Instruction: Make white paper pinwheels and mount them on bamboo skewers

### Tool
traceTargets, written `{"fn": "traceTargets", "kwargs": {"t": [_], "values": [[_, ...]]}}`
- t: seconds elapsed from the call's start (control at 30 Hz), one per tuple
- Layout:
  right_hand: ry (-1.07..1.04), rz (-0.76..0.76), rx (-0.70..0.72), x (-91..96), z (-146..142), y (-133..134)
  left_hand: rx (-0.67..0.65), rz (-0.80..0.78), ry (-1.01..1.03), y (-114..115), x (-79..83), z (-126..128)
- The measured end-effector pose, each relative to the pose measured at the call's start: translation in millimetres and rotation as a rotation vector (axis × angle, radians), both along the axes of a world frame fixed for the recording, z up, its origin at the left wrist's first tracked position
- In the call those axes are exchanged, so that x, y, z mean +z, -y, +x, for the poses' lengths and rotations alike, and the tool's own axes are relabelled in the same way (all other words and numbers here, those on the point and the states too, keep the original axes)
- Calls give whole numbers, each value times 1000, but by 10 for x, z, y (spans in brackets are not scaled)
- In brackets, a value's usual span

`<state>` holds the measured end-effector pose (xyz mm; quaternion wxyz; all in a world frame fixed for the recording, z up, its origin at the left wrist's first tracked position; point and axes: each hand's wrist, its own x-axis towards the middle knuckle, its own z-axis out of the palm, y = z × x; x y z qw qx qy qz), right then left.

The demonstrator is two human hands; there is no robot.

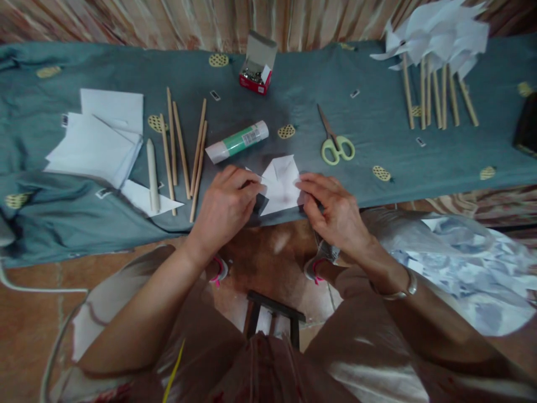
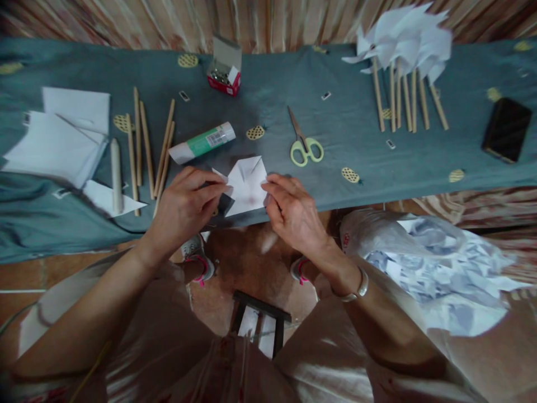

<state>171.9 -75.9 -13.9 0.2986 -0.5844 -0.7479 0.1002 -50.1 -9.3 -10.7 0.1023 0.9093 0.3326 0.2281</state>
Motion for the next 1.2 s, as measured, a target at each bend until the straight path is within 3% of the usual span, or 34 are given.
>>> {"fn": "traceTargets", "kwargs": {"t": [0.27,0.53,0.93,1.2], "values": [[-8,-17,5,12,-43,37,-105,53,-36,189,-9,145],[-23,-101,68,61,-7,41,-118,45,-50,223,-67,160],[-426,-285,84,91,103,-35,-130,72,-36,261,-50,124],[-409,-267,63,87,4,-78,-150,38,-13,292,-52,139]]}}
